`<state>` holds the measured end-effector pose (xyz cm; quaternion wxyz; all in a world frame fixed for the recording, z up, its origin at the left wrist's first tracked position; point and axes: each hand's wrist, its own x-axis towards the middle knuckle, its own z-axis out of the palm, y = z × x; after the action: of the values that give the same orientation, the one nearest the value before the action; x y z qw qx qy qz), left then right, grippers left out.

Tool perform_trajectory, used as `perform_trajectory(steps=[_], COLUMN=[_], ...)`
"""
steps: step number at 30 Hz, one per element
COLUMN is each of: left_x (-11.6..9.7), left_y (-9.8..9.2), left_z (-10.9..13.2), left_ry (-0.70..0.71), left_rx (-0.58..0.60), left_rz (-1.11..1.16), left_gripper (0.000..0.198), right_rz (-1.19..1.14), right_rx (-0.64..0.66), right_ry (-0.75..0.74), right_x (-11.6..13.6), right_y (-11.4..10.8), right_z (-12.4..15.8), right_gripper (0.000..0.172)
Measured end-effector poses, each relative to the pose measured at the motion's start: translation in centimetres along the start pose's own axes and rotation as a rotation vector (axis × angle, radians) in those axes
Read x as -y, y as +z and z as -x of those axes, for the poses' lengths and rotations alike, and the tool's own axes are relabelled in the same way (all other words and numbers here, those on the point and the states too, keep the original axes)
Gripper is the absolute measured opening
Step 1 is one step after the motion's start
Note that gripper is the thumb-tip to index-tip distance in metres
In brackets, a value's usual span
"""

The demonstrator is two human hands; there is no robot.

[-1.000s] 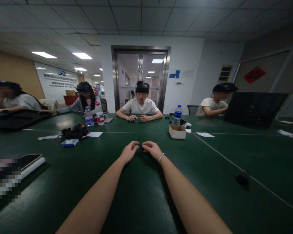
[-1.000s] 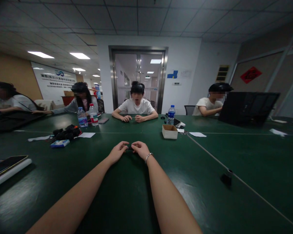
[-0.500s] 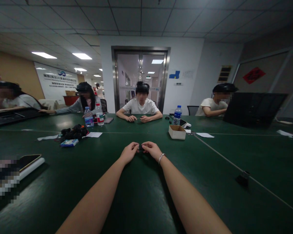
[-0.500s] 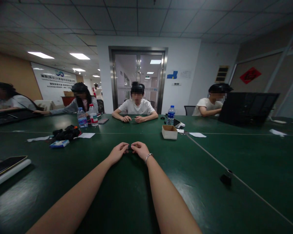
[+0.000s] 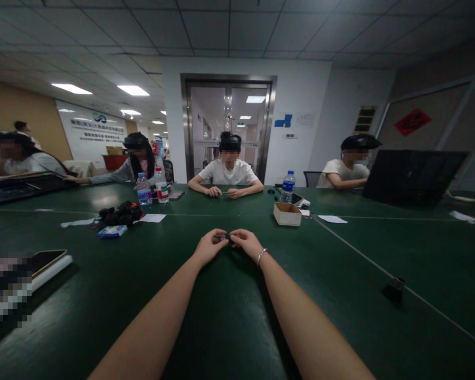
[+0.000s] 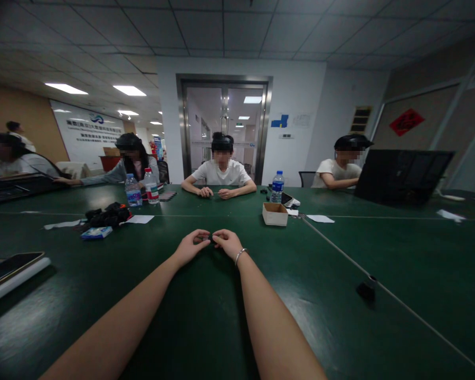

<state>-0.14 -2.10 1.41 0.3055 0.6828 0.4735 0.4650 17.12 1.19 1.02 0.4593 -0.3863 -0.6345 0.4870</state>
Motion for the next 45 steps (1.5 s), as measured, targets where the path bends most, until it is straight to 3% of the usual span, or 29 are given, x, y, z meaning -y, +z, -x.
perform_trajectory(steps=[4, 17, 30, 34, 39, 45], left_x=[0.38, -0.53, 0.18, 0.17, -0.25, -0.24], left_y=[0.11, -0.13, -0.04, -0.01, -0.06, 0.00], left_z=[-0.19, 0.02, -0.29, -0.26, -0.04, 0.03], left_ry=[-0.040, 0.024, 0.037, -0.024, -0.106, -0.032], left_rx=[0.014, 0.004, 0.003, 0.018, 0.078, 0.042], left_rz=[0.006, 0.005, -0.006, 0.003, -0.122, -0.065], left_gripper=[0.030, 0.027, 0.029, 0.030, 0.045, 0.039], right_rz=[0.003, 0.005, 0.006, 0.001, -0.013, -0.029], right_rx=[0.005, 0.014, 0.001, 0.006, 0.039, 0.023], right_ry=[0.001, 0.013, 0.003, 0.012, 0.016, 0.018], right_x=[-0.01, 0.29, 0.13, 0.16, 0.05, 0.12], right_y=[0.02, -0.12, -0.03, -0.02, -0.06, -0.11], right_z=[0.01, 0.14, 0.08, 0.08, 0.04, 0.16], right_gripper=[0.027, 0.026, 0.027, 0.028, 0.030, 0.030])
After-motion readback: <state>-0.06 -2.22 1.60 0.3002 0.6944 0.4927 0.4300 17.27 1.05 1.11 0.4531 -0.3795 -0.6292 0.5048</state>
